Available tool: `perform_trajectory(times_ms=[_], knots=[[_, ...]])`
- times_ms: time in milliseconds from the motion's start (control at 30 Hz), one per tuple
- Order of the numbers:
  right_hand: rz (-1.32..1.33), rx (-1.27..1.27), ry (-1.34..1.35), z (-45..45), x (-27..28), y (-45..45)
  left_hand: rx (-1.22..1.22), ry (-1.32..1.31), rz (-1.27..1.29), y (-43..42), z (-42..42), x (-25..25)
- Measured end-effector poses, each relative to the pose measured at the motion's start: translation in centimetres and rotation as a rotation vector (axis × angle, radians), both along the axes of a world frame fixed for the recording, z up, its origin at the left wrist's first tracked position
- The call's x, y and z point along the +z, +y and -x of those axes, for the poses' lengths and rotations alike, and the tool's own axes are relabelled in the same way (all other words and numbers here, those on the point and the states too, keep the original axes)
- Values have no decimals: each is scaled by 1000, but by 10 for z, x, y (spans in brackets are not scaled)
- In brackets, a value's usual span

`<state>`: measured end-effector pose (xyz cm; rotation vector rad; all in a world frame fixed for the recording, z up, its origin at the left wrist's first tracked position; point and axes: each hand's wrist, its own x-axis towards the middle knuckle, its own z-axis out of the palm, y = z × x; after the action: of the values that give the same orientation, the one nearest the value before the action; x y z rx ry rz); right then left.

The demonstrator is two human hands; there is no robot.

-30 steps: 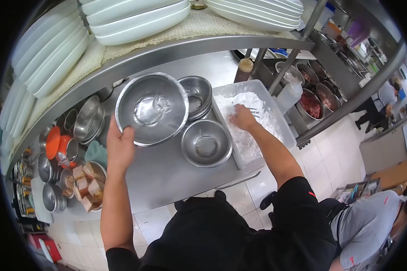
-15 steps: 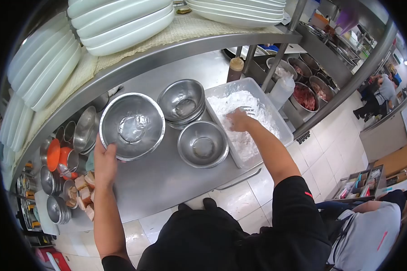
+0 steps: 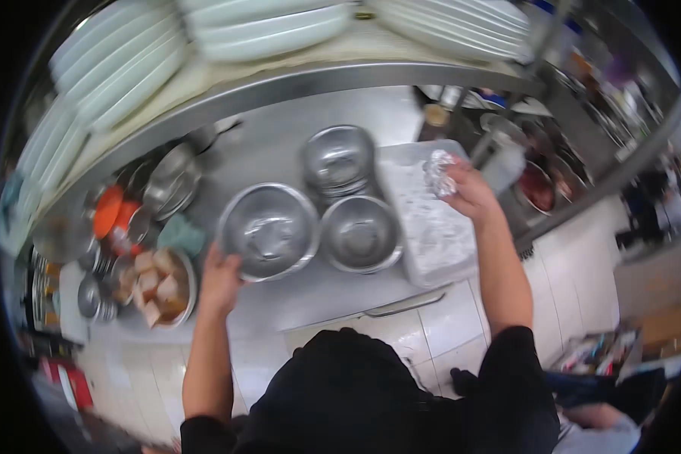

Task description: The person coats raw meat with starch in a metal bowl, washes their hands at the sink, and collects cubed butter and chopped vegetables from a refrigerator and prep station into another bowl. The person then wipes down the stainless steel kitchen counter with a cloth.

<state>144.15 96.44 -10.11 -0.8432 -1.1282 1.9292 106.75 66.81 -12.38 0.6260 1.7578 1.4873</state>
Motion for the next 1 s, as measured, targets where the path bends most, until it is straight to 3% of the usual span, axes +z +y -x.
perform_trajectory(times_ms=[33,133,167,200,267,333,400,467,600,667,700,800,833,933,1000], knots=[[-8,49,1,32,31,-30,-61,-12,3,-9,8,-17],[-212,507,-36,124,41,-82,-82,-140,20,-39,18,-35],[-341,611,-240,158,60,-115,-58,-221,-27,-53,17,-30],[-484,706,-443,197,74,-151,-36,-302,-81,-67,18,-22],[-1164,906,-535,269,68,-209,71,-426,-187,-107,28,-2],[-1389,1112,-625,328,72,-275,248,-503,-293,-160,46,17],[-1661,1236,-509,395,50,-335,370,-379,-375,-231,76,15],[-1775,1472,-367,474,28,-410,483,-237,-388,-311,109,14],[-1784,1416,-136,622,-32,-567,887,-246,-409,-441,164,-6],[-1780,1213,-124,674,-39,-637,1011,-203,-402,-495,195,-11],[-1757,1239,-46,697,-37,-667,1058,-156,-389,-520,210,-12],[-1803,1495,-66,722,-14,-733,1124,-70,-328,-589,253,-15],[-1842,1477,-138,725,-3,-747,1133,-70,-318,-599,265,-13],[-1786,1533,16,783,-42,-787,1128,-29,-249,-634,313,-9],[-1763,1468,-19,832,-57,-809,1130,-35,-228,-649,354,-13]])
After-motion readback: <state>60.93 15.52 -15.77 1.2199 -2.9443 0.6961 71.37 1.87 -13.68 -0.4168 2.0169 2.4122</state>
